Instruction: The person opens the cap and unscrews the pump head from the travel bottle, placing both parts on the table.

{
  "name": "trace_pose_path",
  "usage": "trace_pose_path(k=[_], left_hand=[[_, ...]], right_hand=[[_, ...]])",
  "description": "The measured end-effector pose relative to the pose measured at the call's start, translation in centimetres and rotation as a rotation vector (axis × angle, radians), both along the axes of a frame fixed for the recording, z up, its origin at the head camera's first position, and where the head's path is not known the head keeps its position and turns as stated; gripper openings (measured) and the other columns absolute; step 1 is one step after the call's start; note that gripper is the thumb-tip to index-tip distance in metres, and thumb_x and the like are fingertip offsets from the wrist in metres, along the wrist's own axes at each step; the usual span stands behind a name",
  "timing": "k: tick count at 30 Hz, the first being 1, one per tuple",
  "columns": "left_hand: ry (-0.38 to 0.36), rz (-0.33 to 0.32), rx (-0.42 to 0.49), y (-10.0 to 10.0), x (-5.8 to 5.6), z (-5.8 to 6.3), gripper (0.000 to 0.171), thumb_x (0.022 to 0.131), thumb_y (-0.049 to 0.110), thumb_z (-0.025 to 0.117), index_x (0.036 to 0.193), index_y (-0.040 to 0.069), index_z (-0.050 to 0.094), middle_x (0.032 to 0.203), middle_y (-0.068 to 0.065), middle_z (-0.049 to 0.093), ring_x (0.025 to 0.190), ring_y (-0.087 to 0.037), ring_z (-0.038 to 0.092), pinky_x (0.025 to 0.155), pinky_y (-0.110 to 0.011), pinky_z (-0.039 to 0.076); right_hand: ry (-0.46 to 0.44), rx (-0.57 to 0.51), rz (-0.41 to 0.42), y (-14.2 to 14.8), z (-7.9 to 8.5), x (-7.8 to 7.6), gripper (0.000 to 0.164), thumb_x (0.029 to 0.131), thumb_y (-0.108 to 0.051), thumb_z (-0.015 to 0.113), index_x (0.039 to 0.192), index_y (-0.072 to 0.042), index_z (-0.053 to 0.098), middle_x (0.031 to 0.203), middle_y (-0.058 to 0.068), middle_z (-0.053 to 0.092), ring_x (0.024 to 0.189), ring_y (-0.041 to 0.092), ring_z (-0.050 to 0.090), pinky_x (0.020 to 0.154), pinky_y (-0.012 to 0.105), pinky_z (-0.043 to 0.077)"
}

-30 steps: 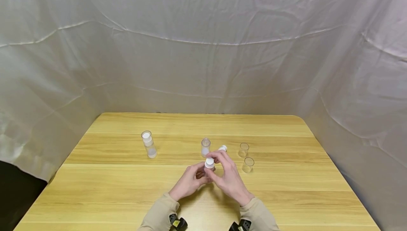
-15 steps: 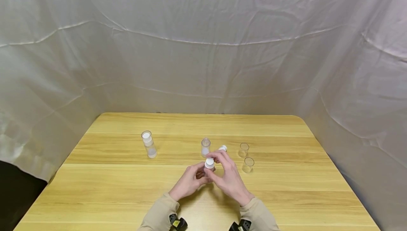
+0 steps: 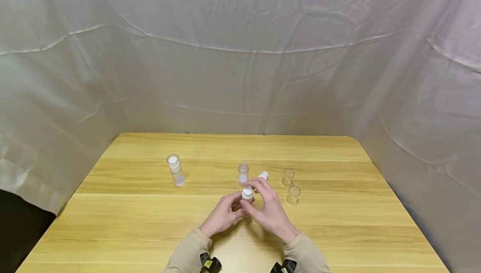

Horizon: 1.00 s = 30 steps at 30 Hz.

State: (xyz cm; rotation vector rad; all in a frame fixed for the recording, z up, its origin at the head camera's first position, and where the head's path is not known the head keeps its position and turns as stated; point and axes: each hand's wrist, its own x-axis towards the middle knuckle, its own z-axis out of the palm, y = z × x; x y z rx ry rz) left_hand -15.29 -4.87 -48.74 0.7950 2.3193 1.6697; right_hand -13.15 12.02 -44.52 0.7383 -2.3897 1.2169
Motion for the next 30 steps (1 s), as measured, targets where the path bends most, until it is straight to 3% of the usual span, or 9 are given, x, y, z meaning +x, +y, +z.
trace_pose_path(k=[8, 16, 24, 30], left_hand=[[0.010, -0.002, -0.008, 0.04, 0.00, 0.10, 0.037, 0.092, 0.006, 0.068, 0.128, -0.002, 0.061, 0.123, -0.021, 0.071, 0.115, -0.035, 0.068, 0.104, -0.033, 0.057], [-0.008, -0.003, 0.002, 0.07, -0.02, 0.27, 0.041, 0.092, 0.006, 0.069, 0.131, -0.003, 0.059, 0.129, -0.023, 0.067, 0.121, -0.037, 0.065, 0.108, -0.042, 0.053], [-0.001, 0.010, -0.016, -0.05, -0.01, 0.05, 0.038, 0.092, 0.009, 0.070, 0.128, -0.002, 0.062, 0.124, -0.019, 0.071, 0.116, -0.033, 0.068, 0.103, -0.026, 0.056], [0.006, -0.002, -0.003, 0.00, -0.03, -0.06, 0.040, 0.092, 0.008, 0.069, 0.129, -0.003, 0.060, 0.127, -0.023, 0.068, 0.119, -0.037, 0.066, 0.106, -0.034, 0.055]], right_hand=[[0.007, -0.004, 0.002, -0.11, 0.18, 0.05, 0.040, 0.081, 0.000, 0.078, 0.118, -0.007, 0.065, 0.114, 0.005, 0.067, 0.105, 0.021, 0.066, 0.095, 0.042, 0.060], [0.013, -0.001, -0.007, -0.02, 0.18, 0.02, 0.044, 0.080, -0.004, 0.080, 0.121, -0.007, 0.064, 0.119, 0.006, 0.065, 0.111, 0.022, 0.064, 0.099, 0.044, 0.058], [0.030, -0.001, -0.016, -0.04, 0.10, 0.03, 0.038, 0.081, -0.003, 0.079, 0.117, -0.007, 0.065, 0.114, 0.006, 0.067, 0.104, 0.021, 0.066, 0.093, 0.043, 0.060], [0.027, -0.005, 0.001, -0.04, 0.07, 0.04, 0.040, 0.080, -0.002, 0.079, 0.118, -0.007, 0.066, 0.115, 0.005, 0.067, 0.107, 0.021, 0.066, 0.096, 0.042, 0.059]])
